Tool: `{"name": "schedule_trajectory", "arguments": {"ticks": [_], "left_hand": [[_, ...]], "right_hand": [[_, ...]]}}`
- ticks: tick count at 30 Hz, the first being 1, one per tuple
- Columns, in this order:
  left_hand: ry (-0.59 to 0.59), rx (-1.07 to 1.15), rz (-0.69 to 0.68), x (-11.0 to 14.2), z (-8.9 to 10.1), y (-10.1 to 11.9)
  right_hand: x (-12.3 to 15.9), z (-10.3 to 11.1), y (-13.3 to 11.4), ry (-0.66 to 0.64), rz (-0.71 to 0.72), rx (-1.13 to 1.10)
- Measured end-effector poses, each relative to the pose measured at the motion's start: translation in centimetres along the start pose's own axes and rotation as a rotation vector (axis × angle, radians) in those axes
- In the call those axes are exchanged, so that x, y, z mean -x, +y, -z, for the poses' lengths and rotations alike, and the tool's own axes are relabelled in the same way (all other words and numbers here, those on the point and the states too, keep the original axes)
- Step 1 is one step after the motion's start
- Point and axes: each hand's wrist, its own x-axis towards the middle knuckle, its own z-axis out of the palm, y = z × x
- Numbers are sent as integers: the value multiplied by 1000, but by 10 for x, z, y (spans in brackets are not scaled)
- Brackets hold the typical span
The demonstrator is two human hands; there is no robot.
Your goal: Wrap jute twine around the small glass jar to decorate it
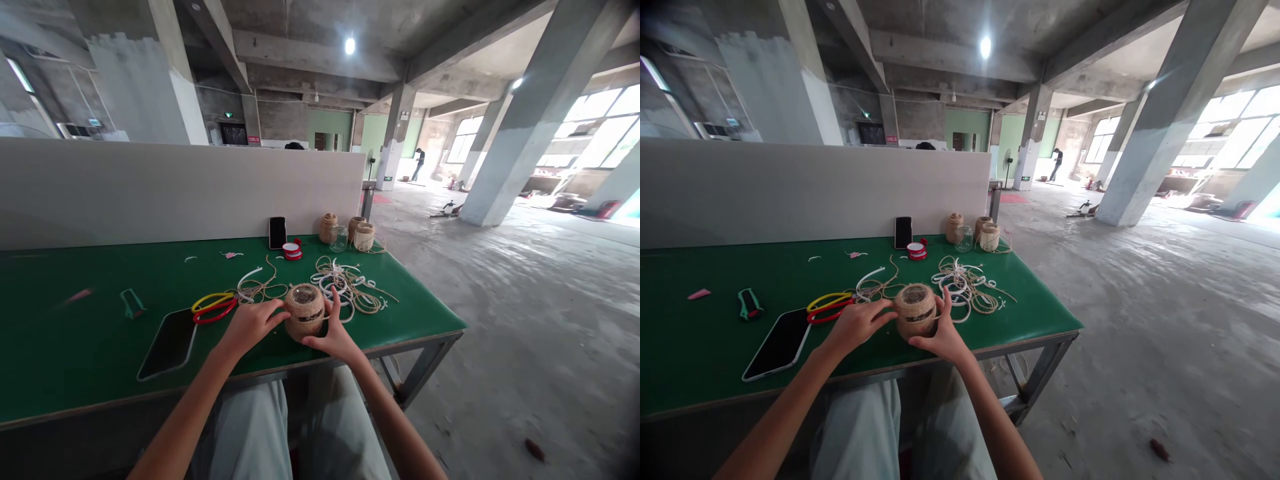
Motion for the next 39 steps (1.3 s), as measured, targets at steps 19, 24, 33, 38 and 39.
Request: {"name": "schedule_trajectory", "arguments": {"ticks": [19,24,33,38,39], "left_hand": [[-3,40,22,2,-1,2],[-9,35,24,1,0,3],[-3,41,25,2,-2,3],[-13,40,34,1,-2,2],[-16,39,35,2,-2,2]], "right_hand": [[9,-29,-13,278,20,292],[0,-27,-10,233,13,265],[-9,-13,-7,78,38,186],[-9,-15,-9,104,-5,170],[-9,-17,-8,117,-17,158]]}}
